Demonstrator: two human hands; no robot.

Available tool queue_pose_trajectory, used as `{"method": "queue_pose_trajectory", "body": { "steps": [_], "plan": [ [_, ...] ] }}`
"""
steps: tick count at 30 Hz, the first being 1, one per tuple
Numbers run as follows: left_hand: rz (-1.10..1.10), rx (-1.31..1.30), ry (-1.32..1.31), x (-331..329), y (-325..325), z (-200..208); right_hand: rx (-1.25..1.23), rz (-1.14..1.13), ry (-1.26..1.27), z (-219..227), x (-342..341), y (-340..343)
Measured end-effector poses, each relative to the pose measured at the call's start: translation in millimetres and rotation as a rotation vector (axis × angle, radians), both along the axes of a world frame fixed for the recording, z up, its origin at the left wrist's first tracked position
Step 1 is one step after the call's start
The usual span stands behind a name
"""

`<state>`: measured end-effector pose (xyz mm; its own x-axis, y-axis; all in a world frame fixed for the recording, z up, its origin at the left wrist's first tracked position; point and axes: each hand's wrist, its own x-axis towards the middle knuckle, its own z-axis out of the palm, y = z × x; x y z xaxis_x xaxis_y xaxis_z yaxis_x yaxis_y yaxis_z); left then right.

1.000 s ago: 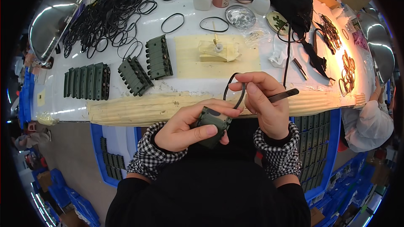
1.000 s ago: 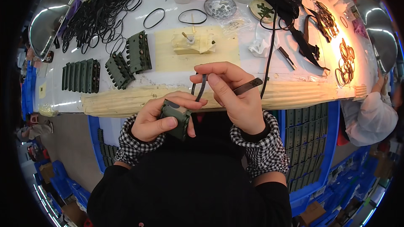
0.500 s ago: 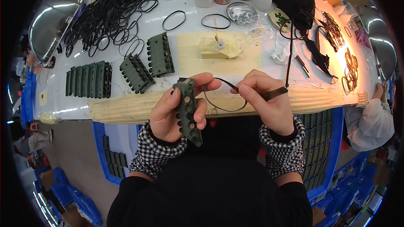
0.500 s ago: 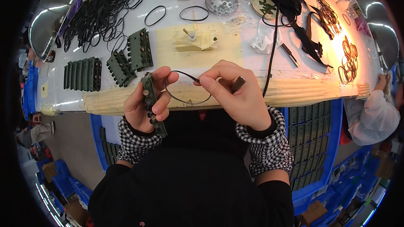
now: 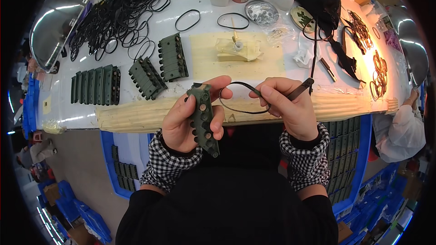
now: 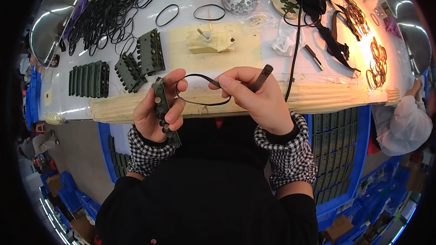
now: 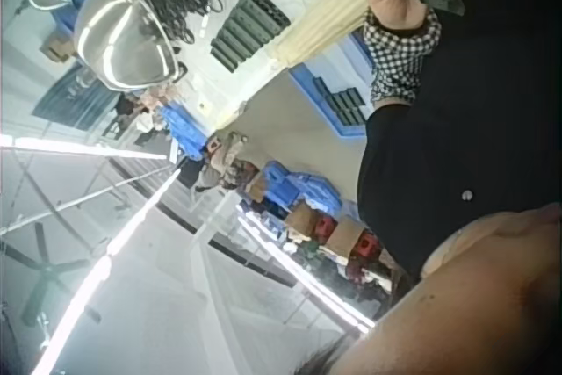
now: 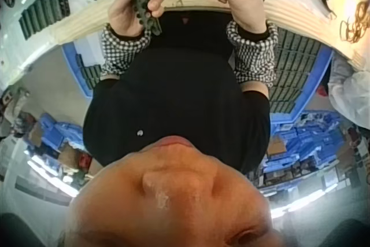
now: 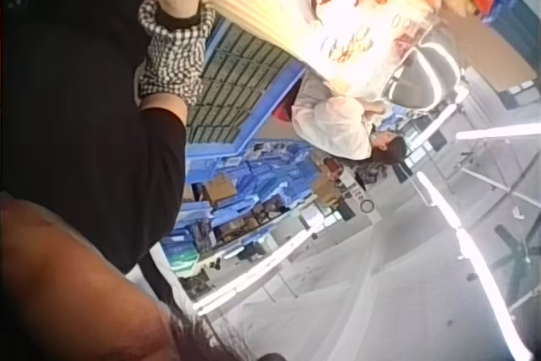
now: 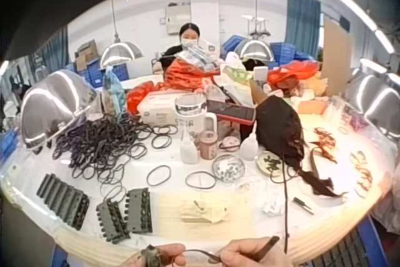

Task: Assembling small plastic components into a housing using tweezers.

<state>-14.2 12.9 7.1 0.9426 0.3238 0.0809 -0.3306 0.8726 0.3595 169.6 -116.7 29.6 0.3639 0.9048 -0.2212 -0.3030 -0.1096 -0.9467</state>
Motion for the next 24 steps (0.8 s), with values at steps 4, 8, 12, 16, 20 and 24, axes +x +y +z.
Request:
{"method": "queue_pose_trajectory", "body": {
  "steps": [4, 8, 12, 16, 20, 24],
  "plan": [
    [-0.003, -0.004, -0.012, 0.2, -0.3, -0.6, -0.012, 0.005, 0.031, 1.3, 0.3, 0.3],
    [-0.009, -0.006, -0.029, 0.5, -0.9, -0.2, -0.005, 0.013, 0.042, 0.7, 0.9, 0.5],
    [-0.034, 0.054, -0.035, -0.3, -0.5, 0.0, 0.008, 0.026, 0.06, 2.1, 1.2, 0.7],
    [-0.054, 0.072, -0.046, -0.9, -1.3, -0.8, 0.022, 0.047, 0.076, 1.2, 1.8, 0.8],
    [-0.053, 0.126, -0.012, -1.3, -2.0, 3.0, 0.023, 0.053, 0.082, 1.8, 2.3, 0.5],
    [-0.059, 0.15, -0.009, -1.3, -2.0, 3.9, 0.02, 0.064, 0.104, 4.3, 3.0, 0.3]
  ]
}}
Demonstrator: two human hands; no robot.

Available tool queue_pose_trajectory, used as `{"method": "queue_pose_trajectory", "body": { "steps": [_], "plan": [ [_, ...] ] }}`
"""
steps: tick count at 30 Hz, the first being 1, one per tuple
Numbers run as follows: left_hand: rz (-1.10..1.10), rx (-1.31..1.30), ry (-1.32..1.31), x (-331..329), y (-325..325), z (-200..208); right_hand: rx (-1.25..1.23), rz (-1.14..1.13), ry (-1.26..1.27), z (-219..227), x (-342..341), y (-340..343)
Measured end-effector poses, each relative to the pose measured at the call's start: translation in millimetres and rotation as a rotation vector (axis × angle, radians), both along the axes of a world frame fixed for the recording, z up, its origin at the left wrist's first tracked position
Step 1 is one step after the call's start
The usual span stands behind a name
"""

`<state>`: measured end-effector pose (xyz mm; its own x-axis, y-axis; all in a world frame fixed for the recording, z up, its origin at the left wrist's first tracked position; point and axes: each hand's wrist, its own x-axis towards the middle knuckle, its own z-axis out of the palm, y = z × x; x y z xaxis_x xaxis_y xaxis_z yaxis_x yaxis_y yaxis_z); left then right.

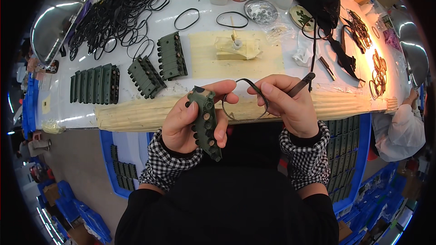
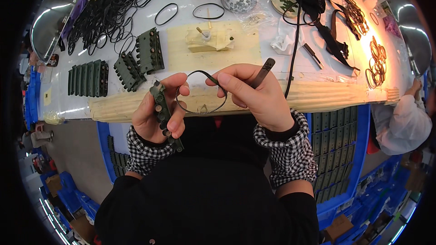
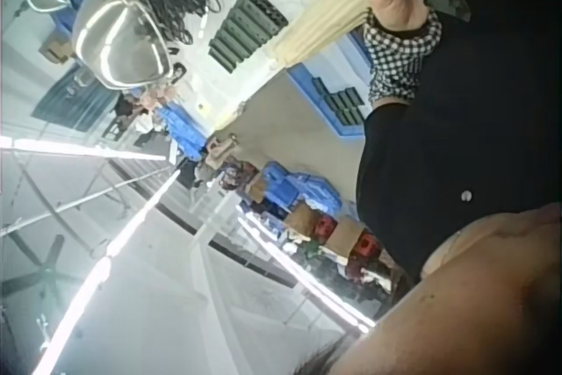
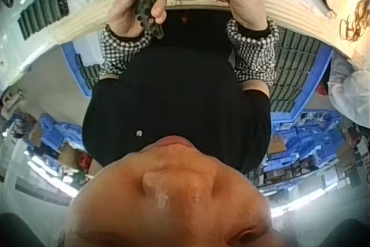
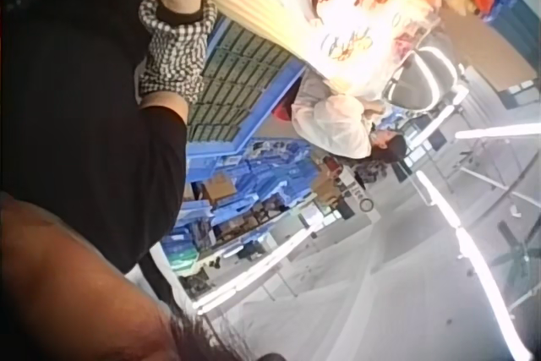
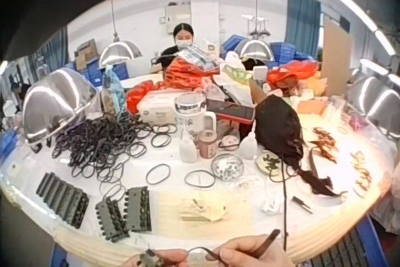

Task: Assembling small plastic components into a housing using tweezers.

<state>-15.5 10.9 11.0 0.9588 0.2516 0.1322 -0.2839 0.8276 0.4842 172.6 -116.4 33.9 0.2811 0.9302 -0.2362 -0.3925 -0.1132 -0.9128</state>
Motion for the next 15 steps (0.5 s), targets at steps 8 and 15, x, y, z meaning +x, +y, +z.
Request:
{"method": "queue_pose_trajectory", "body": {
  "steps": [8, 15],
  "plan": [
    [0.167, 0.095, 0.131, 6.3, -2.5, 8.1, 0.103, -0.041, -0.029, -7.0, -4.4, -2.0],
    [0.048, 0.372, 0.147, 6.7, -8.5, 7.8, 0.16, -0.272, -0.386, -11.6, -25.6, -1.1]
  ]
}}
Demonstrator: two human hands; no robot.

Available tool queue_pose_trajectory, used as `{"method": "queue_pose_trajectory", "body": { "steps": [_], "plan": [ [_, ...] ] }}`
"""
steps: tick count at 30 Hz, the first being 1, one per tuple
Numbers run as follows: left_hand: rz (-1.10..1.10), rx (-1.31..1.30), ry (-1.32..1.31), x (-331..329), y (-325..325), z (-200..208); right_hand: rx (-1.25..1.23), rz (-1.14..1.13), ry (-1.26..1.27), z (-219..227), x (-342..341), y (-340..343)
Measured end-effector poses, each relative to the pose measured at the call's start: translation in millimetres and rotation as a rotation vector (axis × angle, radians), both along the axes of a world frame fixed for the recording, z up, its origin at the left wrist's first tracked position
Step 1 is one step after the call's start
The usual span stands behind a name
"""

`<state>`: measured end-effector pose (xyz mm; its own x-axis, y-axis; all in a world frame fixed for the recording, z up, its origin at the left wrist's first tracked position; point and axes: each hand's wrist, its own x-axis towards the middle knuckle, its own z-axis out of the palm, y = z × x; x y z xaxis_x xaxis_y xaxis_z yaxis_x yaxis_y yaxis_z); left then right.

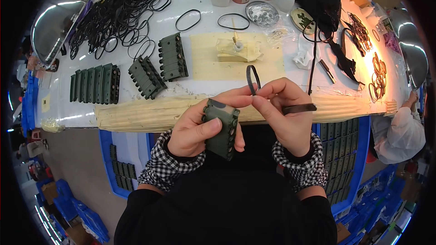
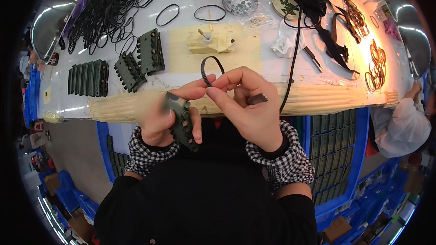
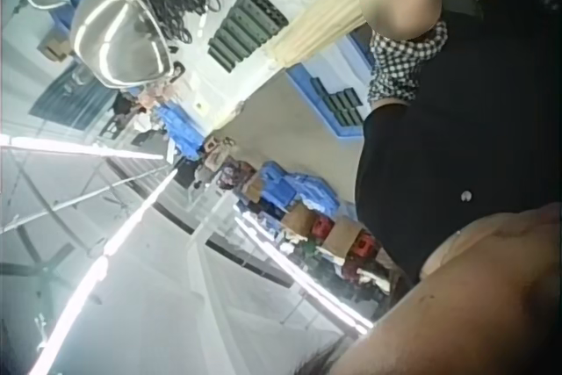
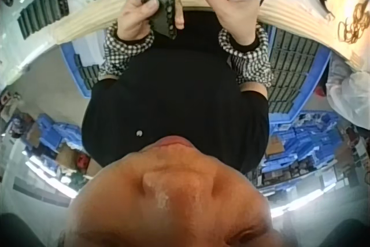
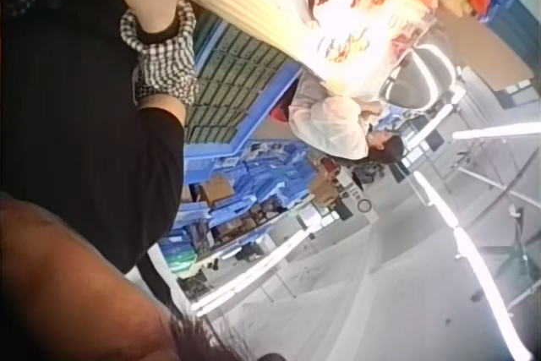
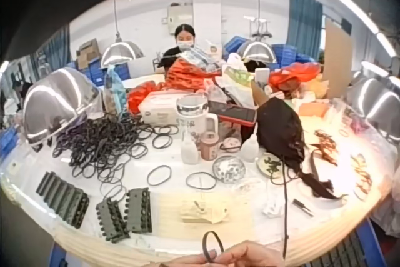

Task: Assembling small plastic components into a housing using tweezers.

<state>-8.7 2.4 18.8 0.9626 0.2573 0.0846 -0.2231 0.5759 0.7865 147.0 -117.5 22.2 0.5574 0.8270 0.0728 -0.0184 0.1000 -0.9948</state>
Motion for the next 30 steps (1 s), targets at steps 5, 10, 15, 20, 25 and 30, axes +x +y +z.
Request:
{"method": "queue_pose_trajectory", "body": {
  "steps": [5, 10, 15, 20, 25, 30],
  "plan": [
    [0.046, -0.027, 0.066, -1.4, -3.4, 0.5, 0.049, -0.058, -0.216, -7.3, -7.4, -2.5],
    [-0.178, -0.039, 0.044, -6.1, 8.0, -2.4, 0.082, -0.027, -0.503, 13.9, 7.7, 1.1],
    [-0.231, -0.245, -0.068, -9.5, 10.2, -10.5, -0.068, 0.164, -0.493, 15.3, 18.2, 0.5],
    [-0.124, -0.38, -0.121, -15.8, 17.8, -15.6, -0.166, 0.216, -0.078, 10.7, 18.7, -2.3],
    [-0.066, -0.445, -0.137, -14.7, 18.3, -14.9, -0.1, 0.281, 0.096, 12.8, 18.3, 1.0],
    [-0.035, -0.51, -0.135, -12.2, 16.1, -11.7, -0.167, 0.374, 0.249, 20.1, 24.6, -0.4]
  ]
}}
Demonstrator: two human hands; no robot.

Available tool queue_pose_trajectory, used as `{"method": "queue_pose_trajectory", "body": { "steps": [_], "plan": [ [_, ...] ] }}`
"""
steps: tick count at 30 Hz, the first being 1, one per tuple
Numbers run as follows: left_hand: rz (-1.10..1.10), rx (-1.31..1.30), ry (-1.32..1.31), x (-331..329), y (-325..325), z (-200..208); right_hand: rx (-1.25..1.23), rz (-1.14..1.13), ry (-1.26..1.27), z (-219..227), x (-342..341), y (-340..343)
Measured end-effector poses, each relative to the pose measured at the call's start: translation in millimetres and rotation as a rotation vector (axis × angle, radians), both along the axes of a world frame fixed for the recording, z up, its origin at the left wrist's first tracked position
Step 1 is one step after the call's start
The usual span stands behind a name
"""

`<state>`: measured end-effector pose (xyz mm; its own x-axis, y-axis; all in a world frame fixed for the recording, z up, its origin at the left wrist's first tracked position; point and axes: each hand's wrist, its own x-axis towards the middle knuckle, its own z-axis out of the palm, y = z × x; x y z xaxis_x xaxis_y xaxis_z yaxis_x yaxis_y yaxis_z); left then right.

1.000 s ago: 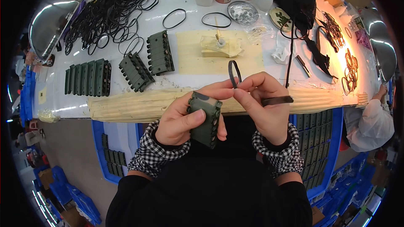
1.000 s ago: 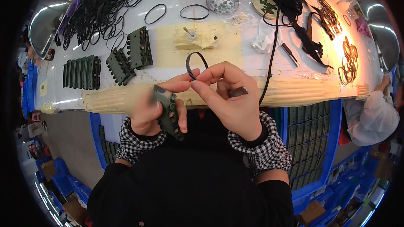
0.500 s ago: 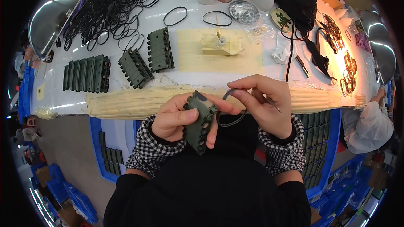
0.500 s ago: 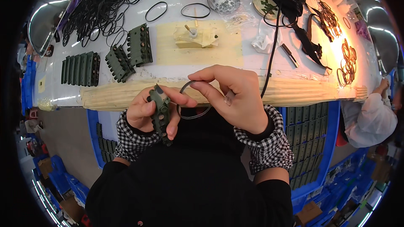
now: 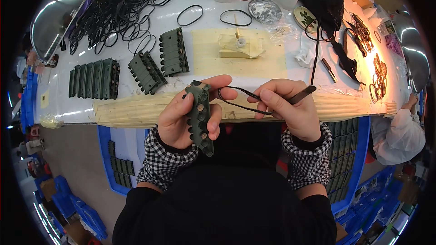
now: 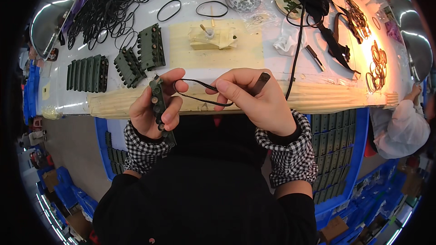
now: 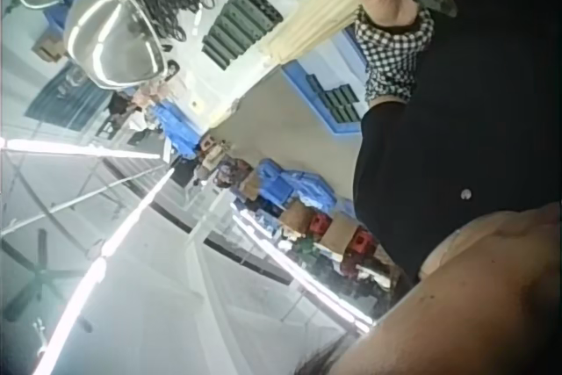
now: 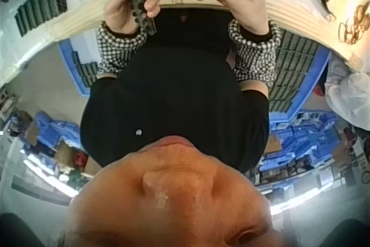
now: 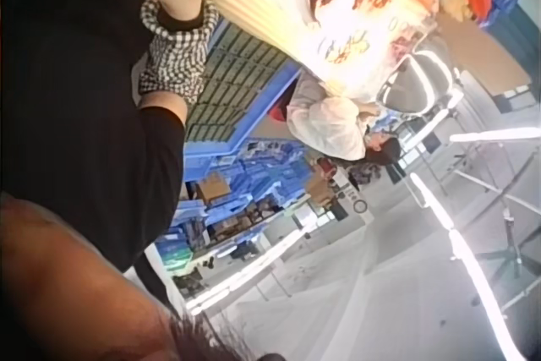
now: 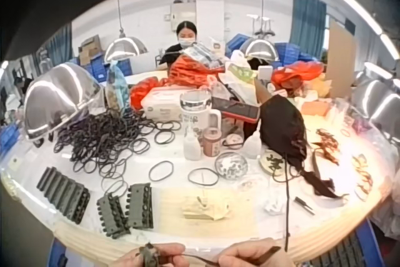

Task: Assembling small plastic components into a housing using tweezers.

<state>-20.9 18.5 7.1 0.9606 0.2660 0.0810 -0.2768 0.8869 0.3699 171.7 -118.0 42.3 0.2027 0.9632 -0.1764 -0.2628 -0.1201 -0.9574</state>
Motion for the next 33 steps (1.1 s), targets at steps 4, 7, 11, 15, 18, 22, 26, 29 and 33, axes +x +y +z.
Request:
{"method": "queue_pose_trajectory", "body": {
  "steps": [4, 7, 11, 15, 18, 22, 26, 29, 33],
  "plan": [
    [0.003, -0.006, -0.017, 0.2, -0.3, -1.4, 0.01, -0.022, 0.052, -2.6, -2.3, 0.4],
    [0.011, 0.009, -0.012, -0.5, -0.3, -0.6, -0.058, -0.019, 0.007, -5.1, 1.1, -0.9],
    [0.02, 0.037, 0.003, -1.5, -1.9, 0.0, -0.043, -0.021, 0.02, -3.2, 1.3, -0.1],
    [0.001, 0.156, 0.041, -0.5, -2.3, 1.5, -0.041, -0.047, -0.008, -1.9, -0.3, 1.2],
    [0.001, 0.162, 0.048, -0.5, -2.6, 0.4, -0.048, -0.04, -0.019, -0.3, 1.1, 0.7],
    [-0.018, 0.184, 0.012, -1.3, -2.9, -0.1, -0.044, -0.027, -0.02, 0.7, 2.0, 0.8],
    [-0.069, 0.208, -0.03, -0.8, -3.9, -1.7, -0.029, -0.042, -0.004, -2.1, 1.4, 0.6],
    [-0.07, 0.211, -0.02, 0.1, -4.5, -1.1, -0.017, -0.035, -0.002, -1.4, 1.7, 1.3],
    [-0.055, 0.135, -0.009, 0.3, -5.3, -2.9, 0.03, -0.056, 0.059, 4.8, -3.8, 3.7]
  ]
}}
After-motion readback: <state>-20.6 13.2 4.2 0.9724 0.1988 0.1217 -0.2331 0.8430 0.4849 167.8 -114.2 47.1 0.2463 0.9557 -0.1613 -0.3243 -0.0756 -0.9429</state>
